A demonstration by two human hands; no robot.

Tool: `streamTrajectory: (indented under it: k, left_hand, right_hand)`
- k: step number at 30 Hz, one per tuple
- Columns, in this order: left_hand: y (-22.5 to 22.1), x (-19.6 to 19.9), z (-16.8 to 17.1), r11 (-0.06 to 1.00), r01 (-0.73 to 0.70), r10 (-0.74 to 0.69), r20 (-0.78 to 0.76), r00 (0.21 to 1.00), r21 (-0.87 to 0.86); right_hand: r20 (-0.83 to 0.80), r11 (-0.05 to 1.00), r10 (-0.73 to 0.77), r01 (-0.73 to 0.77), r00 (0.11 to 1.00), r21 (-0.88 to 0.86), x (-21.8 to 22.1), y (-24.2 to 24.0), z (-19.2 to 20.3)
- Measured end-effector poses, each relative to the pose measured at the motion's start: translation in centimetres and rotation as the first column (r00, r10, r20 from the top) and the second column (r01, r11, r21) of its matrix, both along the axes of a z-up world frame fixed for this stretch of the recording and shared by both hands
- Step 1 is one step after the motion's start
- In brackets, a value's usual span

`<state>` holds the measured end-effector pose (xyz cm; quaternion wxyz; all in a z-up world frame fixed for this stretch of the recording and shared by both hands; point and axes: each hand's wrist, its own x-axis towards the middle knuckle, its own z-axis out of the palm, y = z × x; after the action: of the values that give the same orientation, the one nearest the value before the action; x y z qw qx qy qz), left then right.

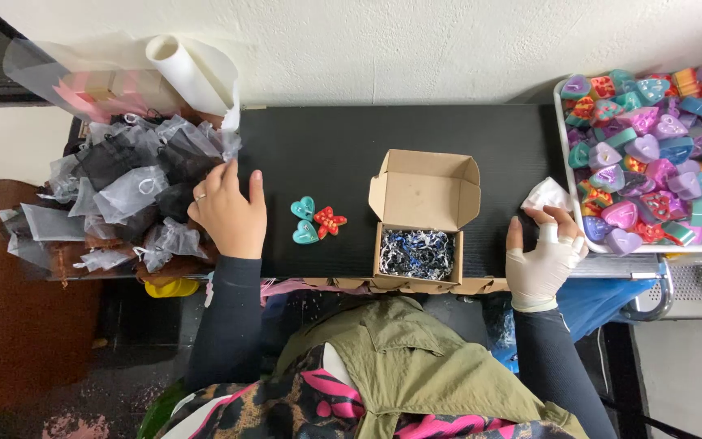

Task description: Wiping a work surface and packaging heart-shaped wax melts into a shipping box with organza bags.

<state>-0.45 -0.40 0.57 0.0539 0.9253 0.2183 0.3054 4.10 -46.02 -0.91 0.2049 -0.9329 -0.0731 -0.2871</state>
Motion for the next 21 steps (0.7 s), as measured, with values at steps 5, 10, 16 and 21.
streamTrajectory:
  k: [5,10,16,21]
  left_hand:
    - [-0.5,-1.1,2.3,0.993,0.115,-0.115,0.195,0.974,0.015]
    - [0.7,-1.3,3.3,0.942,0.272,-0.142,0.505,0.851,-0.195]
    - [4.6,-1.3,4.5,0.806,0.433,-0.020,0.712,0.702,-0.404]
    - [8.1,-1.2,1.6,0.901,0.266,-0.096,0.439,0.893,-0.344]
  right_hand:
    - [0.006,1.000,0.010,-0.010,1.000,0.010,0.0,0.1,0.1]
    - [0.001,1.000,0.017,-0.017,1.000,0.025,-0.2,0.1,0.2]
    - [0.003,1.000,0.027,-0.027,1.000,0.015,0.1,0.0,0.1]
    - [0.014,0.999,0.031,-0.031,0.999,0.006,0.0,-0.1,-0.2]
